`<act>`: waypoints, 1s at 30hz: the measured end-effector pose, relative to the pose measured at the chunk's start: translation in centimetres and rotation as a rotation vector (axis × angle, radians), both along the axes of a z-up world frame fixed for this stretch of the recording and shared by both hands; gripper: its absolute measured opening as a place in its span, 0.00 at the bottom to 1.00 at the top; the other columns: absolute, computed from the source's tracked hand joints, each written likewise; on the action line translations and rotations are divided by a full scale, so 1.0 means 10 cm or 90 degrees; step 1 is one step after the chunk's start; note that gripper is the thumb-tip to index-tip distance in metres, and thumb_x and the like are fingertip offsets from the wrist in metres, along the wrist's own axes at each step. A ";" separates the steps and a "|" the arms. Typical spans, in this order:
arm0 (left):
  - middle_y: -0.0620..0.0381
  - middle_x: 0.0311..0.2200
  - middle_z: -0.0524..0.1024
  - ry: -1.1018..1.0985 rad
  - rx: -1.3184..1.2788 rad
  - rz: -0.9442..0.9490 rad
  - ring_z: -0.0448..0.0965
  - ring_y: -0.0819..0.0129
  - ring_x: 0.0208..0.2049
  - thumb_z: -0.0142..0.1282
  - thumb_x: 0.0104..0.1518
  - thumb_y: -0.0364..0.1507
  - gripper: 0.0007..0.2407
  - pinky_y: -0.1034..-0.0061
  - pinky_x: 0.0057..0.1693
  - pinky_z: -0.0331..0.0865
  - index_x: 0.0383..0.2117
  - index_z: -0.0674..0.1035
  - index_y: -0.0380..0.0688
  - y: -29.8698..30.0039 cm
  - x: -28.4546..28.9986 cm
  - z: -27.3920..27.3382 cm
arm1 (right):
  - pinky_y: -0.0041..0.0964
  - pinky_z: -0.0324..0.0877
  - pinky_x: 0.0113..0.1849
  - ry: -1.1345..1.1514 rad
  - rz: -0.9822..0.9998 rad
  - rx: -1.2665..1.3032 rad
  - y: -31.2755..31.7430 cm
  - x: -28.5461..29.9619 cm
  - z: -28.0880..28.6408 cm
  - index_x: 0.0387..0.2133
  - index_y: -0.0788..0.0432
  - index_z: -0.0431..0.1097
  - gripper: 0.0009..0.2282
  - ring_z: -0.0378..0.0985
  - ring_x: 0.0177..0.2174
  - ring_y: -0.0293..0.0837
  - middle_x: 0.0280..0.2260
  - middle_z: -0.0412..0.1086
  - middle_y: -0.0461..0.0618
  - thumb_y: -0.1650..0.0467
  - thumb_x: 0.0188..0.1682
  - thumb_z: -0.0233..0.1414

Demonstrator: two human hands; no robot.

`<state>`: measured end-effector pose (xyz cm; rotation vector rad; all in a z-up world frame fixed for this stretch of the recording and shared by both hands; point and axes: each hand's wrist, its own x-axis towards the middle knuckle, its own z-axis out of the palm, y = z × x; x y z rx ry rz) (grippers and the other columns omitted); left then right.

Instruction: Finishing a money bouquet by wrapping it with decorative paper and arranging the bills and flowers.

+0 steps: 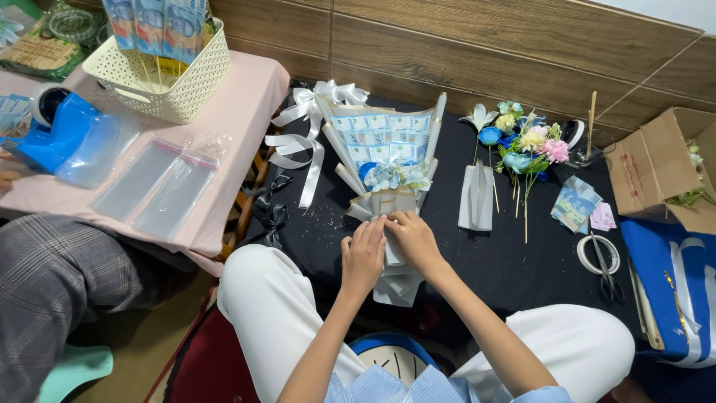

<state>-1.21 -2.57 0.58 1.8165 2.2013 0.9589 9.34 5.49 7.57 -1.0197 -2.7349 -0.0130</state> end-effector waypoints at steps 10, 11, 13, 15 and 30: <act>0.55 0.59 0.69 -0.046 0.028 0.001 0.69 0.60 0.60 0.40 0.68 0.37 0.20 0.65 0.55 0.66 0.67 0.64 0.58 0.03 0.02 -0.22 | 0.29 0.73 0.37 0.006 0.005 0.003 0.04 0.03 -0.03 0.38 0.53 0.79 0.11 0.76 0.35 0.39 0.37 0.76 0.43 0.80 0.46 0.54; 0.55 0.60 0.68 -0.068 0.012 -0.002 0.69 0.60 0.60 0.39 0.68 0.38 0.20 0.64 0.56 0.65 0.67 0.64 0.59 0.03 0.02 -0.23 | 0.29 0.73 0.37 0.006 0.009 0.001 0.05 0.04 -0.06 0.38 0.53 0.79 0.12 0.75 0.35 0.39 0.37 0.76 0.43 0.80 0.46 0.54; 0.56 0.61 0.67 -0.089 -0.004 -0.005 0.68 0.60 0.61 0.38 0.68 0.39 0.20 0.64 0.57 0.65 0.67 0.63 0.60 0.01 0.02 -0.19 | 0.29 0.73 0.38 0.007 0.013 -0.002 0.04 0.04 -0.05 0.39 0.53 0.79 0.12 0.75 0.35 0.39 0.37 0.76 0.43 0.80 0.46 0.54; 0.54 0.62 0.64 -0.207 0.007 -0.018 0.67 0.53 0.61 0.38 0.68 0.37 0.19 0.59 0.58 0.65 0.66 0.65 0.59 0.00 0.02 -0.10 | 0.29 0.73 0.37 0.005 0.012 -0.010 0.02 0.03 0.04 0.39 0.53 0.79 0.13 0.75 0.35 0.40 0.37 0.76 0.44 0.80 0.46 0.54; 0.43 0.63 0.60 -0.537 0.023 0.010 0.57 0.43 0.67 0.33 0.68 0.38 0.22 0.49 0.67 0.54 0.68 0.59 0.50 0.04 0.04 -0.23 | 0.34 0.74 0.44 0.127 -0.011 -0.205 0.03 0.15 0.06 0.46 0.58 0.76 0.17 0.78 0.42 0.47 0.41 0.77 0.51 0.83 0.44 0.52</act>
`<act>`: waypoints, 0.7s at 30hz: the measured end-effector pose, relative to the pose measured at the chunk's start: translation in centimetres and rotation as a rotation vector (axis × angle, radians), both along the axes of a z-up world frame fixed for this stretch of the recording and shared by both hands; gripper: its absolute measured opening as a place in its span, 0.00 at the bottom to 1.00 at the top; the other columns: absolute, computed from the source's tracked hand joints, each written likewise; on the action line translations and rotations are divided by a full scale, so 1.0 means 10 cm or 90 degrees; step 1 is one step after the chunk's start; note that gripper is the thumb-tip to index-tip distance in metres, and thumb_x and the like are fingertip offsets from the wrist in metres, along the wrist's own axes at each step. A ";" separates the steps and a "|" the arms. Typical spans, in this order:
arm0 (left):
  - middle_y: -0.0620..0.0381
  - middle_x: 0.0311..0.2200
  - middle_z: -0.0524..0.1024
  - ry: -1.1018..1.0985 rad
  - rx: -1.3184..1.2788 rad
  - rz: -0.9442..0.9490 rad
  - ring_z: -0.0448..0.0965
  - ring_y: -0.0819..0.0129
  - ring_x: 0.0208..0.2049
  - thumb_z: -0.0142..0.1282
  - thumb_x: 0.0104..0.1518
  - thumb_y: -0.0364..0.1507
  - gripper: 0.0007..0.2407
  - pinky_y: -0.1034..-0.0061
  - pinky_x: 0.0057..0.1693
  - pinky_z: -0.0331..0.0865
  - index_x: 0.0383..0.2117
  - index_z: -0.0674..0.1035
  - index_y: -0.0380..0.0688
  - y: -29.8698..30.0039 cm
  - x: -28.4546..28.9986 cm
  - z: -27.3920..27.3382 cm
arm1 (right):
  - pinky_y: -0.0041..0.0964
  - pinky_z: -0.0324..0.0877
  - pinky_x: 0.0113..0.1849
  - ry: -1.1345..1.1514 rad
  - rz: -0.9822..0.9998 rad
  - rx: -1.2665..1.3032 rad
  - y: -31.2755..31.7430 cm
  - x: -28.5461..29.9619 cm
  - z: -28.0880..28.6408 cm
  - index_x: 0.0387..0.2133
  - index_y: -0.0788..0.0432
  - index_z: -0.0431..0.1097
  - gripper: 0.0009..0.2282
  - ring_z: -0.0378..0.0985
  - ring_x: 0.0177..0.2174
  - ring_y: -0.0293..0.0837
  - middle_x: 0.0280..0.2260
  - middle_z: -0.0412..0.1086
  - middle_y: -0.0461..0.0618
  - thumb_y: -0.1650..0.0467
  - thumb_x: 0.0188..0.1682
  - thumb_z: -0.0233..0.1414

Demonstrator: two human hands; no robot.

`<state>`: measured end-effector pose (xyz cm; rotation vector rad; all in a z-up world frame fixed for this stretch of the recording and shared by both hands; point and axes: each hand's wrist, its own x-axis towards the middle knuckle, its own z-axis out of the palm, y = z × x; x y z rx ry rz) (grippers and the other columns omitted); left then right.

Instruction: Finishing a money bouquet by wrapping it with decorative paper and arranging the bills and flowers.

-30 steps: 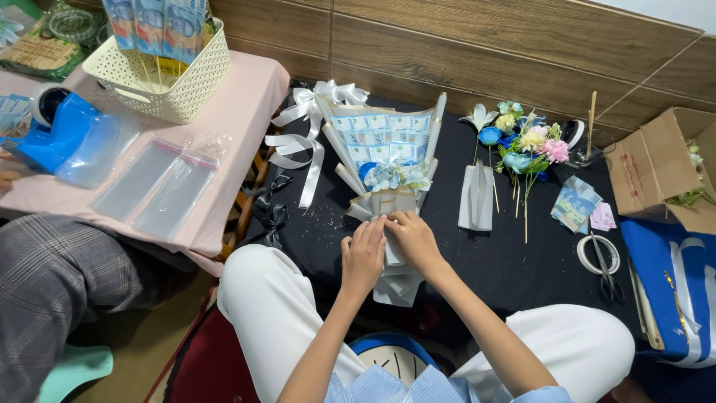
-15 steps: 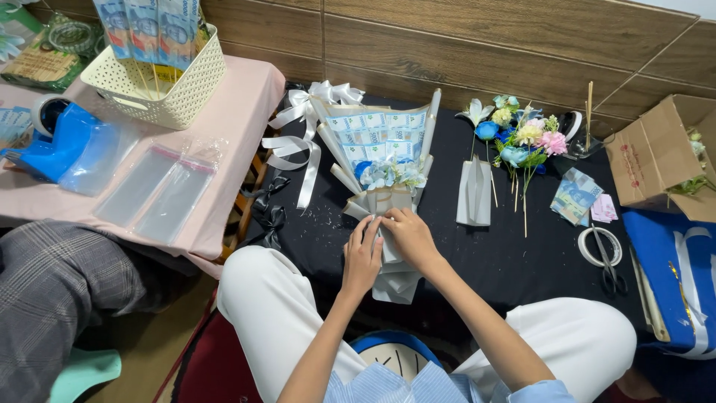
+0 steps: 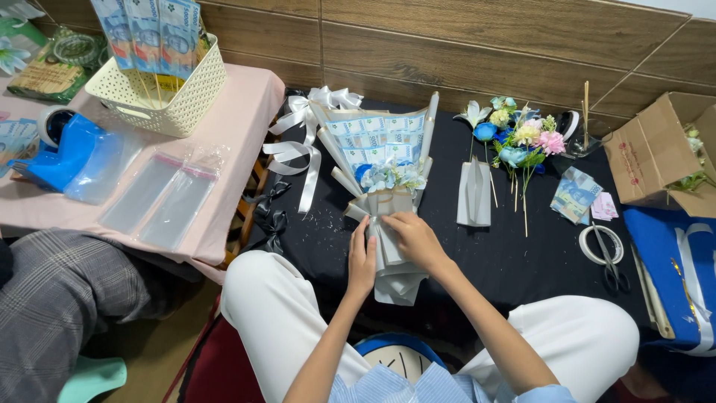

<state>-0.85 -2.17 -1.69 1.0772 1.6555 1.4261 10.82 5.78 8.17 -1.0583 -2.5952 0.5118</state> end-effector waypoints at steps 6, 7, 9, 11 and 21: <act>0.37 0.66 0.54 -0.223 -0.059 0.136 0.54 0.46 0.69 0.34 0.69 0.39 0.23 0.54 0.70 0.53 0.68 0.55 0.44 0.02 -0.06 -0.04 | 0.46 0.72 0.47 0.301 -0.329 -0.246 0.26 0.59 -0.62 0.47 0.55 0.74 0.09 0.77 0.45 0.51 0.43 0.75 0.55 0.71 0.56 0.51; 0.37 0.66 0.54 -0.224 -0.059 0.133 0.54 0.46 0.69 0.34 0.69 0.39 0.23 0.54 0.70 0.53 0.68 0.55 0.44 0.05 -0.07 -0.08 | 0.46 0.72 0.47 0.301 -0.332 -0.244 0.29 0.61 -0.69 0.47 0.55 0.74 0.09 0.77 0.45 0.51 0.43 0.75 0.55 0.71 0.56 0.51; 0.36 0.66 0.56 -0.248 -0.080 0.117 0.57 0.49 0.69 0.41 0.67 0.42 0.27 0.58 0.68 0.59 0.69 0.53 0.44 0.11 -0.10 -0.16 | 0.44 0.72 0.49 0.334 -0.363 -0.400 0.33 0.67 -0.83 0.50 0.58 0.73 0.14 0.77 0.47 0.52 0.46 0.75 0.60 0.64 0.56 0.51; 0.35 0.65 0.58 -0.268 -0.097 0.096 0.58 0.48 0.68 0.45 0.65 0.44 0.30 0.57 0.68 0.59 0.69 0.52 0.43 0.14 -0.09 -0.18 | 0.47 0.72 0.50 0.334 -0.364 -0.441 0.36 0.62 -0.86 0.52 0.61 0.71 0.17 0.76 0.49 0.56 0.48 0.73 0.64 0.62 0.56 0.52; 0.32 0.61 0.65 -0.294 -0.220 -0.001 0.65 0.46 0.64 0.63 0.54 0.49 0.39 0.56 0.64 0.65 0.65 0.63 0.32 0.28 -0.22 0.10 | 0.52 0.68 0.52 0.348 -0.373 -0.629 0.54 0.50 -1.06 0.53 0.65 0.71 0.25 0.72 0.52 0.61 0.51 0.69 0.68 0.58 0.49 0.59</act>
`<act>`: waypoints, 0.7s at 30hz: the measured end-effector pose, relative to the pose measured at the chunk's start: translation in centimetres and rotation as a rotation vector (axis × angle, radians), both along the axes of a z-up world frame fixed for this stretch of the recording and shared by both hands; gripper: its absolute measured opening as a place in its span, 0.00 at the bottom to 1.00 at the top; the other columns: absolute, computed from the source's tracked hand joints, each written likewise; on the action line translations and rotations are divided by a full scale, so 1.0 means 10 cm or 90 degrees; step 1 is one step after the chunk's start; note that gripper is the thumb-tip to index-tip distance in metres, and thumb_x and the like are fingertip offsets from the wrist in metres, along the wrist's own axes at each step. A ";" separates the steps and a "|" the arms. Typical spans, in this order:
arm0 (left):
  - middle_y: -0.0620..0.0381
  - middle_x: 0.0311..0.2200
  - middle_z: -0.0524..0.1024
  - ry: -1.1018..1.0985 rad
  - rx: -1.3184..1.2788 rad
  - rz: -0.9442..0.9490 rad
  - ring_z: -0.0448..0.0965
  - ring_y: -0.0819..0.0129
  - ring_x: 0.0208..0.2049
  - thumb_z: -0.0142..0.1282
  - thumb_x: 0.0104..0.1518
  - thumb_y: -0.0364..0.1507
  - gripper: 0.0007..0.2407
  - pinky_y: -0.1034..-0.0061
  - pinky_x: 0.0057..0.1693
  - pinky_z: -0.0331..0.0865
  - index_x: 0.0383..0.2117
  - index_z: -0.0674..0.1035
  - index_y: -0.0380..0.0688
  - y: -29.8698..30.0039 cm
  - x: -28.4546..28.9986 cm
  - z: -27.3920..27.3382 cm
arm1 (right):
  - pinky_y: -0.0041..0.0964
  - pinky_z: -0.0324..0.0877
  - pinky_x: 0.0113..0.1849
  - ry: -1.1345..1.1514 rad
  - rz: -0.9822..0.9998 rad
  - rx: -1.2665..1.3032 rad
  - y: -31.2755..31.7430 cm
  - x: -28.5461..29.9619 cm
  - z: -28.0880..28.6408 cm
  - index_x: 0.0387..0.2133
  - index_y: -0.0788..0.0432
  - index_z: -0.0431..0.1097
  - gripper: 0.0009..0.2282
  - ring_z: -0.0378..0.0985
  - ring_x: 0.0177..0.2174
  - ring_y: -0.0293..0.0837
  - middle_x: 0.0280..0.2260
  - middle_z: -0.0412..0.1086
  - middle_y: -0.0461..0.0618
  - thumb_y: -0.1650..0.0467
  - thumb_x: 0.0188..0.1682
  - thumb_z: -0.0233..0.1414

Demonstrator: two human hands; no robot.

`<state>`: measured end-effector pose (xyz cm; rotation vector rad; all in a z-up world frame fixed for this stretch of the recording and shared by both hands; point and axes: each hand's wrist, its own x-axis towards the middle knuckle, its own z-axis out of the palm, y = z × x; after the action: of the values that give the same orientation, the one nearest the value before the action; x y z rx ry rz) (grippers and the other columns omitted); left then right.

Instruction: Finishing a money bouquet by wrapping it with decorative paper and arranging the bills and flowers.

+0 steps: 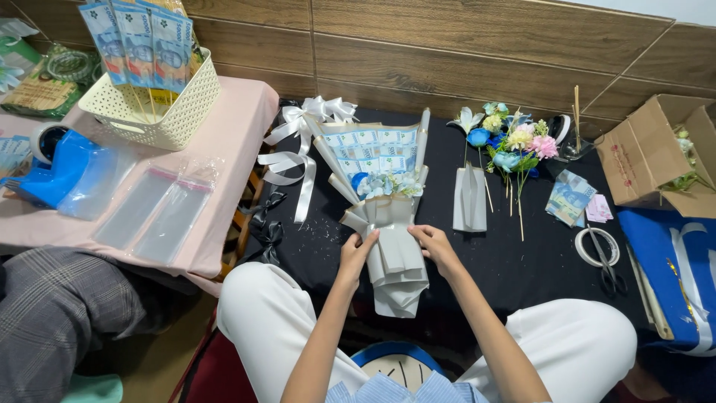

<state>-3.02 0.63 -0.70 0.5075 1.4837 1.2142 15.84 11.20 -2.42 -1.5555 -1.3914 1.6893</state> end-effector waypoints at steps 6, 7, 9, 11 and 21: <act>0.33 0.64 0.59 -0.120 0.017 -0.007 0.59 0.45 0.67 0.70 0.51 0.41 0.44 0.51 0.65 0.58 0.69 0.53 0.34 -0.02 0.04 0.02 | 0.55 0.62 0.57 0.059 0.001 -0.046 -0.27 0.06 0.37 0.57 0.68 0.64 0.30 0.67 0.57 0.62 0.54 0.63 0.70 0.58 0.48 0.59; 0.33 0.64 0.59 -0.119 0.017 -0.005 0.59 0.45 0.67 0.70 0.51 0.41 0.44 0.51 0.65 0.58 0.69 0.53 0.34 -0.03 0.04 0.05 | 0.55 0.62 0.57 0.059 0.003 -0.045 -0.27 0.09 0.39 0.57 0.68 0.64 0.30 0.67 0.57 0.62 0.54 0.63 0.70 0.58 0.48 0.59; 0.35 0.61 0.63 -0.149 0.067 -0.038 0.62 0.46 0.64 0.69 0.52 0.36 0.42 0.53 0.64 0.62 0.70 0.52 0.35 -0.06 0.05 0.10 | 0.52 0.62 0.56 0.106 0.028 -0.036 -0.28 0.17 0.43 0.58 0.68 0.61 0.32 0.64 0.56 0.59 0.52 0.60 0.67 0.59 0.47 0.61; 0.38 0.59 0.65 -0.158 0.084 -0.040 0.65 0.50 0.62 0.68 0.52 0.34 0.41 0.56 0.63 0.64 0.70 0.53 0.37 -0.02 0.08 0.02 | 0.51 0.61 0.56 0.118 0.042 -0.033 -0.32 0.20 0.62 0.59 0.67 0.60 0.32 0.63 0.56 0.59 0.52 0.59 0.66 0.59 0.46 0.61; 0.48 0.53 0.72 -0.152 0.090 -0.075 0.71 0.57 0.56 0.70 0.50 0.30 0.37 0.61 0.60 0.70 0.67 0.61 0.45 0.07 0.14 -0.33 | 0.53 0.61 0.55 0.115 0.089 -0.015 -0.26 0.32 0.60 0.65 0.66 0.53 0.41 0.63 0.58 0.59 0.56 0.62 0.67 0.56 0.42 0.64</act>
<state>-1.66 1.33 -4.01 0.5179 1.1568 1.2464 19.06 8.62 3.56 -1.3068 -1.4186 1.8826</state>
